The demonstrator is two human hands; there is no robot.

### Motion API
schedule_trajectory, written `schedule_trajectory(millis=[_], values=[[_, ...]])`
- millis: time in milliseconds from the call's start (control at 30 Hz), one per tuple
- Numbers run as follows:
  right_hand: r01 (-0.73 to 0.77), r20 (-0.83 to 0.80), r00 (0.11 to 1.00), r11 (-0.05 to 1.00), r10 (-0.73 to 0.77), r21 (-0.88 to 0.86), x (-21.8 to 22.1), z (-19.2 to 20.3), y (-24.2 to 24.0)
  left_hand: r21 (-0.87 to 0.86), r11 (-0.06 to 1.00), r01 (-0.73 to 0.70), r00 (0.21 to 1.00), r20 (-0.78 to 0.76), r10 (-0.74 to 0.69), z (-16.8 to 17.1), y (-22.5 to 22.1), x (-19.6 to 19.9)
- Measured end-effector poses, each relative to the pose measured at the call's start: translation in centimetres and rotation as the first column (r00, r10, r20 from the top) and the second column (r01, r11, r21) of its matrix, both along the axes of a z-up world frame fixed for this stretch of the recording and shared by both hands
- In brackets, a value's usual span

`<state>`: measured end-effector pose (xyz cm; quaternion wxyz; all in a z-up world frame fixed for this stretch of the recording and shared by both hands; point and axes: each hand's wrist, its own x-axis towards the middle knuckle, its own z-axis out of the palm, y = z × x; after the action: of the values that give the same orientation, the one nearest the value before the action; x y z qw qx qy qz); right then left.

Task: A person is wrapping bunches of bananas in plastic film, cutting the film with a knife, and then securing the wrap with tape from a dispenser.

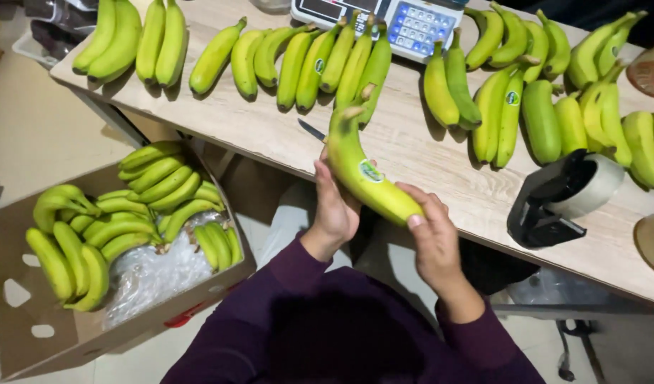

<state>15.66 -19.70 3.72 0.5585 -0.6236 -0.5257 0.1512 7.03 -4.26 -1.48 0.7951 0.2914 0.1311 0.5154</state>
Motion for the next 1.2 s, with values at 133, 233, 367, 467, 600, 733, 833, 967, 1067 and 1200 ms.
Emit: schedule_trajectory(millis=[133,233,367,467,600,733,833,967,1067,1200], values=[[0.007,0.231,0.973,1.0,-0.007,0.0,0.7,-2.8,0.4,0.048,0.999,-0.023,1.0,0.004,0.023,0.7,-2.0,-0.7],[0.072,0.597,0.793,0.992,-0.12,0.103,-0.1,-2.5,0.8,0.035,0.996,-0.077,0.996,-0.048,0.079,0.9,-2.1,-1.0],[0.081,0.646,0.724,0.96,-0.241,0.268,-0.4,-2.4,0.9,0.089,0.995,-0.052,0.999,0.002,0.052,1.7,-2.8,-1.1],[0.059,0.57,0.786,0.948,-0.237,0.313,-0.8,-2.5,1.0,0.116,0.993,0.022,0.998,0.05,-0.028,1.1,-2.9,-0.9],[0.034,0.507,0.834,0.937,-0.218,0.347,-0.8,-2.2,0.6,0.132,0.972,0.196,0.968,0.129,-0.213,-0.5,-3.1,-0.8],[0.015,0.468,0.858,0.922,-0.21,0.387,-0.5,-1.6,0.1,0.113,0.969,0.22,0.952,0.191,-0.238,-0.7,-3.9,-0.7],[0.002,0.431,0.873,0.884,-0.229,0.467,-0.4,-1.4,0.0,0.104,0.968,0.228,0.94,0.234,-0.247,-0.5,-4.6,-0.5],[0.007,0.452,0.851,0.867,-0.267,0.498,-0.5,-0.8,-0.1,0.03,0.971,0.236,0.942,0.24,-0.236,0.0,-5.0,-0.5],[0.013,0.476,0.829,0.861,-0.295,0.509,-0.5,-0.3,0.0,0.013,0.963,0.27,0.936,0.232,-0.266,0.9,-5.3,-0.6],[0.036,0.489,0.824,0.886,-0.287,0.461,-0.6,0.0,-0.2,-0.003,0.977,0.213,0.96,0.188,-0.208,1.4,-5.3,-0.7]])
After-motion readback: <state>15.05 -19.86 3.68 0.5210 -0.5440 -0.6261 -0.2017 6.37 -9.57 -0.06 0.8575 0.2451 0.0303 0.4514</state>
